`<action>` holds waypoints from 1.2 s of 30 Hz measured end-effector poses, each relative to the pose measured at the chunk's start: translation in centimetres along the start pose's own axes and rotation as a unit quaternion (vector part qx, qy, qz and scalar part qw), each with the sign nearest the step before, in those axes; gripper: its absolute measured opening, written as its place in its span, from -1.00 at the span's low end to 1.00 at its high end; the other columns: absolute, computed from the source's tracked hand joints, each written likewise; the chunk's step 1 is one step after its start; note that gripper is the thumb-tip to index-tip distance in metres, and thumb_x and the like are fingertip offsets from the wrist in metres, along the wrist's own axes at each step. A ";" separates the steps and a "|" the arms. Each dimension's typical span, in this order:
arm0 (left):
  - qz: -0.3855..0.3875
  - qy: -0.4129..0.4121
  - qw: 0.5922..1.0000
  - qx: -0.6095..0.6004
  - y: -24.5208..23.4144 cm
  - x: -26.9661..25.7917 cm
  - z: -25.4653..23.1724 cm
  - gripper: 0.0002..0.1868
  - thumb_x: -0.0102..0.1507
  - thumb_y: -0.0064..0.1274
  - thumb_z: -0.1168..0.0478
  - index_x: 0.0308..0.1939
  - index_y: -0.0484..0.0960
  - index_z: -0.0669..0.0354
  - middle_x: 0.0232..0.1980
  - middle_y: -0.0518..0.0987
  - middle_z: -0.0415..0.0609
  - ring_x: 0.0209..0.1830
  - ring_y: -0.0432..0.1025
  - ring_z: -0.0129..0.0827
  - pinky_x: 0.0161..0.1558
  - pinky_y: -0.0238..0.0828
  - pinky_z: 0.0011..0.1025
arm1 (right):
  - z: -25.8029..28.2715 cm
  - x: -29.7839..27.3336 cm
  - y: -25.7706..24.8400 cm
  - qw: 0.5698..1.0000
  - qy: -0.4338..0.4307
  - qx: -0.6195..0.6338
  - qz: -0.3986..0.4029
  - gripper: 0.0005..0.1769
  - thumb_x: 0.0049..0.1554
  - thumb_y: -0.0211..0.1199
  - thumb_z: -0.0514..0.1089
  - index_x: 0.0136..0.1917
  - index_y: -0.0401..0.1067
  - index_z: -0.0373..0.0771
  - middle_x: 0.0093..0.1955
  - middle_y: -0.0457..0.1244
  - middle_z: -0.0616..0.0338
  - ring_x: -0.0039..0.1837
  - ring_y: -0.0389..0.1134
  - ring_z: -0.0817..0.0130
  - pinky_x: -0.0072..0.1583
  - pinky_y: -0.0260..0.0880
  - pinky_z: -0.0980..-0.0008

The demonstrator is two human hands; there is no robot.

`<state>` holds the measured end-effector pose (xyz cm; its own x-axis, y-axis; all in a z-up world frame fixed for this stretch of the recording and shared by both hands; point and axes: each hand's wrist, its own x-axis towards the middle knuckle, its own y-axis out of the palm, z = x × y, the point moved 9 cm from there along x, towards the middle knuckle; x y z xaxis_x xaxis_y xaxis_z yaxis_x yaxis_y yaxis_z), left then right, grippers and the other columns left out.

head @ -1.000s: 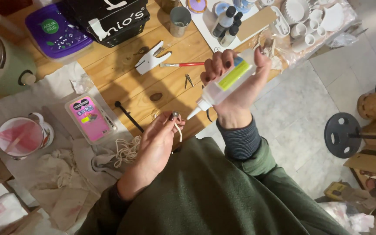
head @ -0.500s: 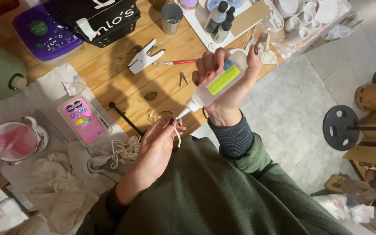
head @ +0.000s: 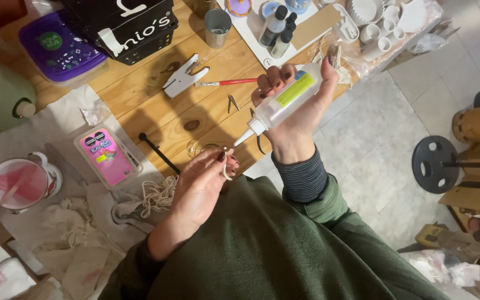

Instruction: Preparing candle wicks by gluing them into metal tins and securing them with centering tools on a workbench.

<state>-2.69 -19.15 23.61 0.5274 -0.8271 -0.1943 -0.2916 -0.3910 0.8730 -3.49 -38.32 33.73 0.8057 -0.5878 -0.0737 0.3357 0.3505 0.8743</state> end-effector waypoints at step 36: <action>-0.025 0.265 0.859 0.438 4.5 -2.4 -6.5 -0.87 0.27 0.24 0.48 -0.10 0.67 0.37 -0.08 0.65 -0.03 -0.09 0.54 -0.45 0.02 0.48 -0.53 | 0.3 -2.7 3.8 0.991 -0.065 -0.077 0.087 -0.26 0.17 0.01 0.53 -0.35 0.18 -0.18 -0.41 0.07 0.25 -0.30 0.04 0.44 -0.23 -0.04 0.43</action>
<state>-0.09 -16.30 30.87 0.7778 -0.5915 0.2126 -0.6244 -0.7659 0.1533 -4.51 -35.64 37.38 0.7916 -0.5942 0.1426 0.2762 0.5561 0.7839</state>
